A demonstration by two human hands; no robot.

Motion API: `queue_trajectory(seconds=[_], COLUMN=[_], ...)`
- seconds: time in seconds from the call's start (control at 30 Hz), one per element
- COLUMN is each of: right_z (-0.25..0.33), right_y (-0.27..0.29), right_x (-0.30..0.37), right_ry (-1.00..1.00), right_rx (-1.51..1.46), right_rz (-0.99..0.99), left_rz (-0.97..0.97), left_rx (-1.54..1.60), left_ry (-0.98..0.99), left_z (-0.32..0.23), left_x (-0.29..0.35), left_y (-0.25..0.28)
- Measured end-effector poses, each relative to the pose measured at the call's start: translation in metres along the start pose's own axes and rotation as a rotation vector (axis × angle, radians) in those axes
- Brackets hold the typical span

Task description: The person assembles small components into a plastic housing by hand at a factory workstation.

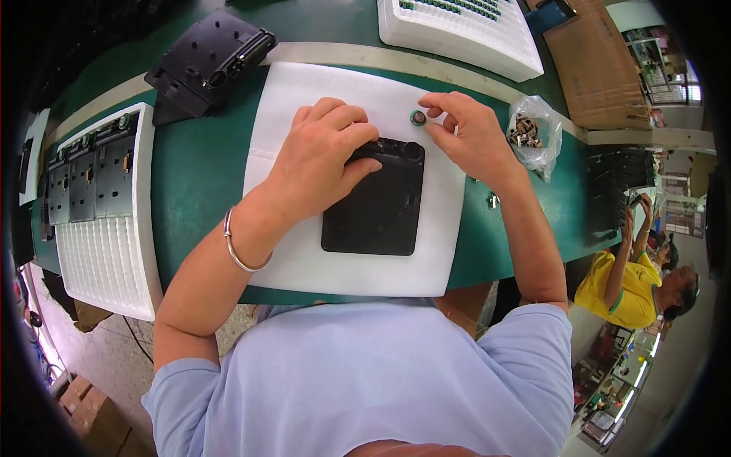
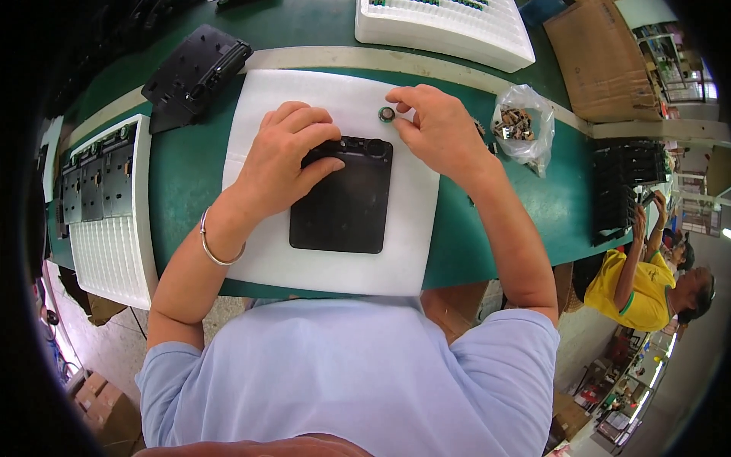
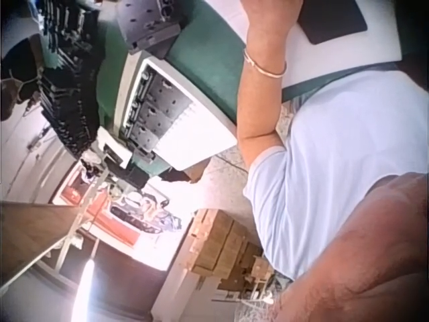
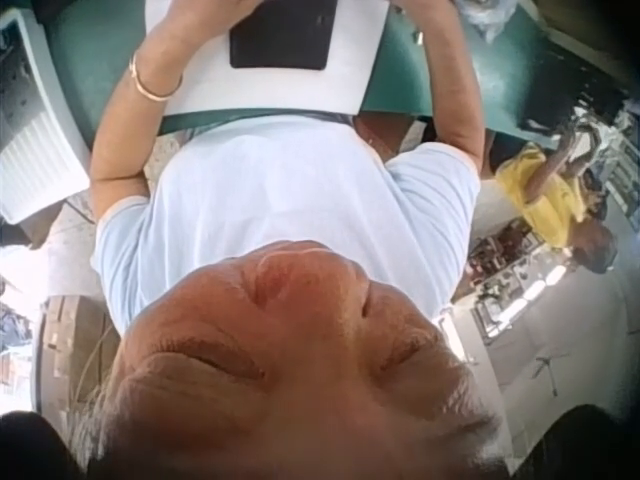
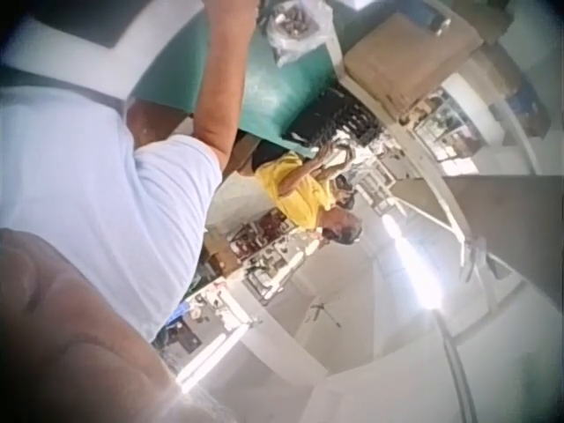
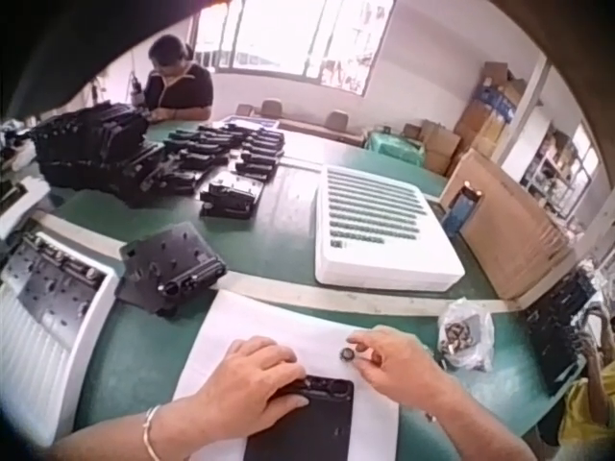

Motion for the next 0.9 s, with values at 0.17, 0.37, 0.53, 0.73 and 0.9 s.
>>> queue_trajectory(seconds=[0.17,0.37,0.53,0.73,0.9], right_z=[-0.001,-0.001,-0.001,-0.007,-0.007], right_y=[0.000,-0.005,-0.006,-0.006,-0.009], right_x=[0.003,0.002,0.005,0.010,0.012], right_ry=[-0.005,0.019,0.049,-0.009,0.040], right_rx=[0.022,0.049,0.021,-0.094,-0.091], right_rz=[-0.036,-0.048,-0.044,-0.079,-0.096], left_rz=[0.008,0.014,0.025,0.066,0.052], left_rx=[0.002,-0.004,-0.013,-0.019,-0.033], left_ry=[0.008,0.009,0.006,0.021,0.003], left_z=[0.000,-0.001,-0.002,-0.003,-0.002], left_x=[0.000,-0.002,-0.002,-0.004,-0.004], left_y=[0.000,0.000,0.000,0.001,0.001])
Point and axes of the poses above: each hand's wrist, its own x-axis away from the middle knuckle, its own y-axis out of the back of the hand, z = x × y, the point moved 6 cm from there along -x, towards the middle knuckle, and after that the axes turned 6 degrees about x, right-handed, at the moved point
